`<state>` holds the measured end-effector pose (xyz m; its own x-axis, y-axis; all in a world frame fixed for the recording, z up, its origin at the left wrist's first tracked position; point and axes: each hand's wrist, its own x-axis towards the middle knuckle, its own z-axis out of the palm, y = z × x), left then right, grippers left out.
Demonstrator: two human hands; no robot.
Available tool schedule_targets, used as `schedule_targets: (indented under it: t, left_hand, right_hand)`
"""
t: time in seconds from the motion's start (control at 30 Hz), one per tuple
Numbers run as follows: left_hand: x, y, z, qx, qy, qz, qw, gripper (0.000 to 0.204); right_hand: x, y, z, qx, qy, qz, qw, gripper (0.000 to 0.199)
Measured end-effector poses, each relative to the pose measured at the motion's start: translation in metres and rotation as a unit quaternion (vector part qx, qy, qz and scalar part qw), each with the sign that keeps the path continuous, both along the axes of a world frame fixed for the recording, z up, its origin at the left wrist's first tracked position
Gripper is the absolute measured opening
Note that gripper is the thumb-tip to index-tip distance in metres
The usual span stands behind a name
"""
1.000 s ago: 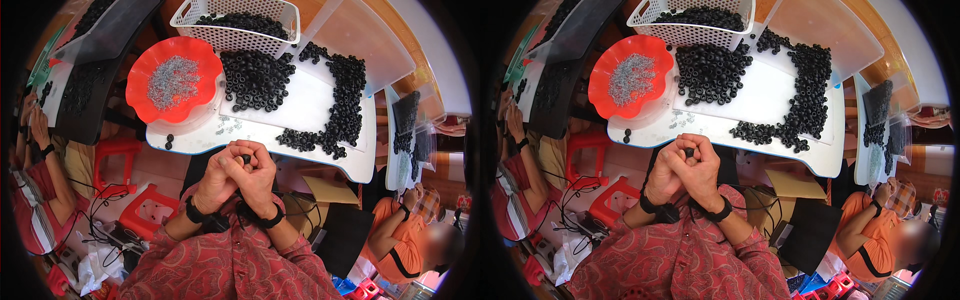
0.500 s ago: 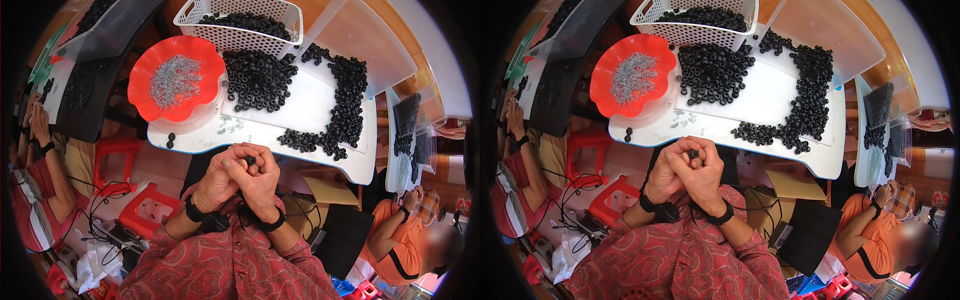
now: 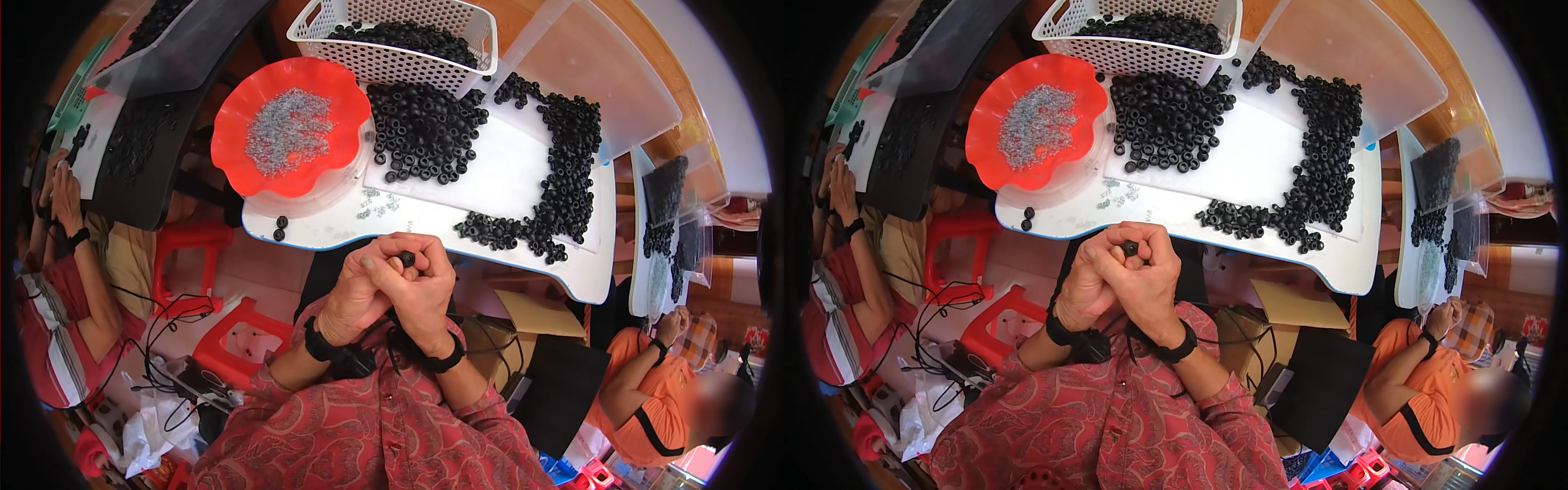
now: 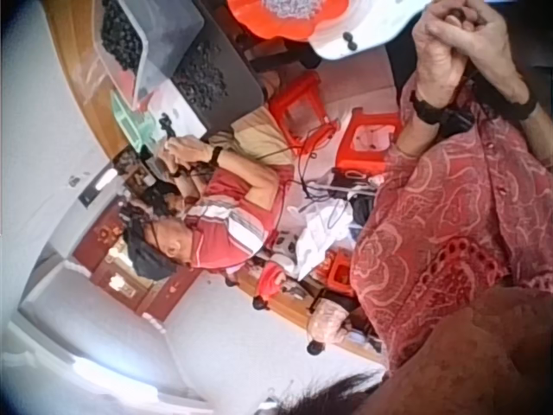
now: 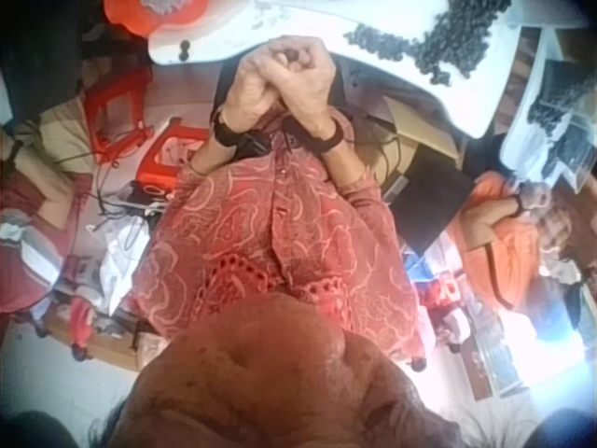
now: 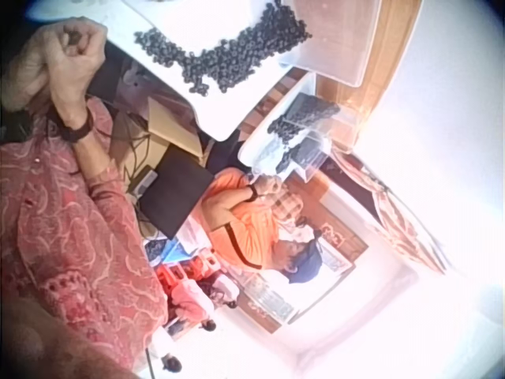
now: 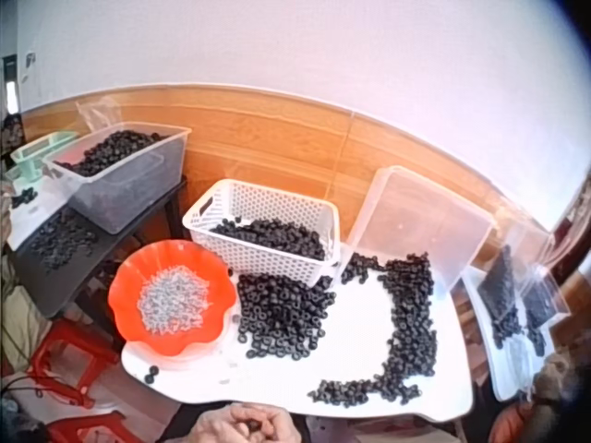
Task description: Assembling small metal pins into black plastic rings at a workstation.
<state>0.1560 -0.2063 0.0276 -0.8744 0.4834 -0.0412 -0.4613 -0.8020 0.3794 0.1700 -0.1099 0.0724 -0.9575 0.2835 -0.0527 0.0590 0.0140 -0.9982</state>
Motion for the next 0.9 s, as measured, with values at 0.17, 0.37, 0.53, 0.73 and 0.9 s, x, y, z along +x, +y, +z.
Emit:
schedule_targets:
  t: [0.17,0.37,0.53,0.73,0.9]
  left_hand:
    - [-0.004,-0.002,0.013,-0.029,0.024,0.020,0.999,0.027]
    - [-0.005,-0.006,0.019,-0.115,0.017,0.039,0.992,0.030]
    - [-0.005,-0.001,0.030,-0.227,0.071,0.054,0.970,0.032]
    - [-0.008,-0.001,0.041,-0.379,0.195,0.060,0.903,0.035]
    - [-0.007,0.004,0.044,-0.332,0.145,0.071,0.930,0.028]
  right_hand:
    - [0.003,0.006,-0.002,-0.027,0.009,0.062,0.998,0.044]
    - [0.007,0.020,-0.009,-0.235,0.068,0.090,0.965,0.052]
    - [0.001,0.025,-0.009,-0.207,0.063,0.113,0.970,0.049]
    - [0.001,0.029,-0.007,-0.289,0.082,0.112,0.947,0.044]
    - [0.004,0.028,-0.005,-0.255,0.063,0.104,0.959,0.046]
